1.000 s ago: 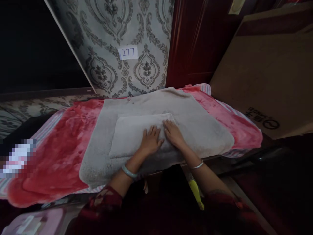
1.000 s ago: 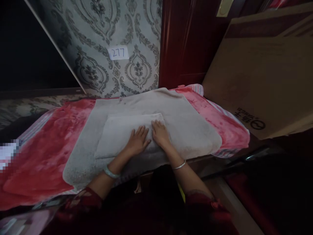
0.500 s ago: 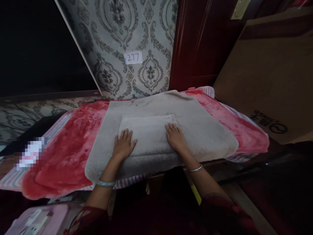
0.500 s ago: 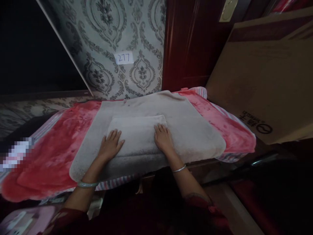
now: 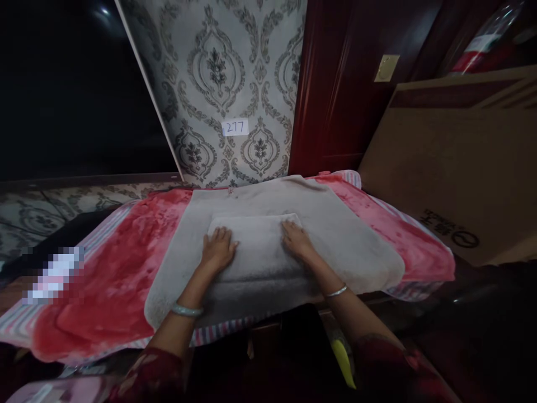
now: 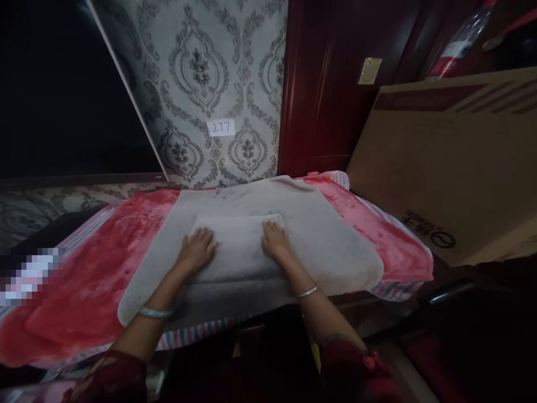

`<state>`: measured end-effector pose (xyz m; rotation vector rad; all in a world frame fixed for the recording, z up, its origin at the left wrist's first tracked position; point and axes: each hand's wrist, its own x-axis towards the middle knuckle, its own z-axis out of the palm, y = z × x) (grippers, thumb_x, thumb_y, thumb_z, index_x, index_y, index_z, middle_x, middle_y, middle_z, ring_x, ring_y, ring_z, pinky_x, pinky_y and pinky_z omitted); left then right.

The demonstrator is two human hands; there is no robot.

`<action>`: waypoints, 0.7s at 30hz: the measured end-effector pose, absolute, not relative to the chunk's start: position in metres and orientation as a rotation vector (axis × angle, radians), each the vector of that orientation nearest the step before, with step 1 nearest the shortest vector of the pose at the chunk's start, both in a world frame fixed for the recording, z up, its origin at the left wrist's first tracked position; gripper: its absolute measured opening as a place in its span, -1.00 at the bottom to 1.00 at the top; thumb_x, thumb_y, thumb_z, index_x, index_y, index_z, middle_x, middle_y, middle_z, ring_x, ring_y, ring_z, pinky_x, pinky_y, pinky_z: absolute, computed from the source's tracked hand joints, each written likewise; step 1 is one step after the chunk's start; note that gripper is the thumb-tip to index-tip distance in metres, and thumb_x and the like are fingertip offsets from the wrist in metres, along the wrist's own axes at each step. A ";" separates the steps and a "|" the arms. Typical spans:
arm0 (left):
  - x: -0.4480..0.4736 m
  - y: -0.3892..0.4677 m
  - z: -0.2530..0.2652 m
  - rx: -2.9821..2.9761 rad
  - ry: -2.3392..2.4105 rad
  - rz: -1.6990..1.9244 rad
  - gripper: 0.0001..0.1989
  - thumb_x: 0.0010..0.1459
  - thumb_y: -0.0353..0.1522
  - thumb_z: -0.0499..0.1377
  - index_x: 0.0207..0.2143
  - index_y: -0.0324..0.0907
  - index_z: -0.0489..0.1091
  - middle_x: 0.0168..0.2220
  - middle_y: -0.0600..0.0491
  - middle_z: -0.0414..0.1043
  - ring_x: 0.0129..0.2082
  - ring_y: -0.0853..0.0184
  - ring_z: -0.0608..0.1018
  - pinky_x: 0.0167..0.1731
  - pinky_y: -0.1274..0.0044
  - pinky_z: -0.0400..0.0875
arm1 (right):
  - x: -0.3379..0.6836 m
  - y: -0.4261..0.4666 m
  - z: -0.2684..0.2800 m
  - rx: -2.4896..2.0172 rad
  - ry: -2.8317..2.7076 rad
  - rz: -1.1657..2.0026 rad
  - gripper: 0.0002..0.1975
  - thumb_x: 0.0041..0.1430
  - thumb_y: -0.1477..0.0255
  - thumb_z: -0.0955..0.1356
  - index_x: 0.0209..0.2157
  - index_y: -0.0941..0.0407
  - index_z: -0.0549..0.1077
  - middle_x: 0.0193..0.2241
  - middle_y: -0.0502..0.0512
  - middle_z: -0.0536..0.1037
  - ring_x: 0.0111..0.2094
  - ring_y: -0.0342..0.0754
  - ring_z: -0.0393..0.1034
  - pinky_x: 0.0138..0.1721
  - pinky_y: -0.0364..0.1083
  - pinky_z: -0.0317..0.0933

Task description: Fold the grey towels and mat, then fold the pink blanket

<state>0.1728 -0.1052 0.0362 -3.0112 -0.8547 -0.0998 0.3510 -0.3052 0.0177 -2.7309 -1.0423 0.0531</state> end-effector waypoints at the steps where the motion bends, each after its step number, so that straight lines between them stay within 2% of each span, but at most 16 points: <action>1: 0.186 -0.105 0.040 -3.049 -0.791 -0.090 -0.44 0.39 -0.19 -0.12 0.36 -0.13 0.18 0.45 -0.12 0.03 0.46 0.10 0.05 0.37 0.06 -0.02 | 0.357 -0.298 0.024 -2.731 -1.036 0.044 -0.38 0.39 0.37 0.17 0.44 0.09 0.08 0.44 0.16 0.05 0.44 0.05 -0.06 0.36 0.10 -0.04; 3: 0.212 -0.104 0.047 -3.110 -0.679 -0.056 -0.42 0.39 -0.18 -0.10 0.39 -0.13 0.13 0.46 -0.12 -0.01 0.46 0.13 0.04 0.38 0.09 -0.04 | 0.368 -0.282 0.035 -2.727 -1.010 0.056 -0.41 0.42 0.34 0.15 0.43 0.07 0.10 0.44 0.16 0.05 0.44 0.05 -0.06 0.36 0.11 -0.03; 6: 0.243 -0.097 0.048 -3.149 -0.583 -0.003 -0.38 0.40 -0.16 -0.12 0.43 -0.16 0.03 0.47 -0.13 -0.07 0.47 0.15 0.00 0.39 0.10 -0.09 | 0.382 -0.263 0.040 -2.699 -0.995 0.055 -0.43 0.46 0.25 0.09 0.43 0.03 0.10 0.44 0.15 0.06 0.44 0.11 -0.08 0.35 0.21 -0.03; 9: 0.256 -0.089 0.036 -3.128 -0.575 0.020 -0.36 0.41 -0.14 -0.16 0.44 -0.21 -0.01 0.48 -0.12 -0.09 0.48 0.18 -0.03 0.40 0.13 -0.16 | 0.387 -0.255 0.025 -2.674 -1.069 -0.039 -0.44 0.47 0.19 0.07 0.41 -0.01 0.14 0.43 0.12 0.09 0.44 0.14 -0.09 0.35 0.30 -0.10; 12: 0.257 -0.082 0.022 -3.090 -0.619 -0.034 -0.33 0.41 -0.11 -0.18 0.44 -0.25 -0.01 0.48 -0.12 -0.09 0.48 0.19 -0.03 0.42 0.20 -0.18 | 0.388 -0.255 0.004 -2.667 -1.114 -0.123 -0.44 0.46 0.18 0.09 0.39 -0.02 0.18 0.43 0.11 0.12 0.43 0.14 -0.07 0.37 0.29 -0.18; 17: 0.247 -0.062 0.017 -3.001 -0.934 -0.106 -0.27 0.38 -0.03 -0.19 0.42 -0.29 0.04 0.47 -0.20 -0.08 0.47 0.10 -0.02 0.40 0.14 -0.10 | 0.390 -0.256 -0.006 -2.648 -1.093 -0.134 -0.45 0.46 0.17 0.09 0.39 -0.03 0.19 0.43 0.10 0.11 0.43 0.14 -0.08 0.37 0.28 -0.19; 21: 0.237 -0.042 0.020 -2.943 -1.243 -0.166 -0.29 0.37 -0.04 -0.19 0.40 -0.26 0.08 0.45 -0.24 -0.02 0.44 -0.01 0.07 0.30 0.06 0.10 | 0.392 -0.254 -0.007 -2.609 -1.070 -0.133 -0.46 0.46 0.18 0.13 0.38 -0.02 0.22 0.42 0.09 0.13 0.43 0.14 -0.07 0.38 0.27 -0.23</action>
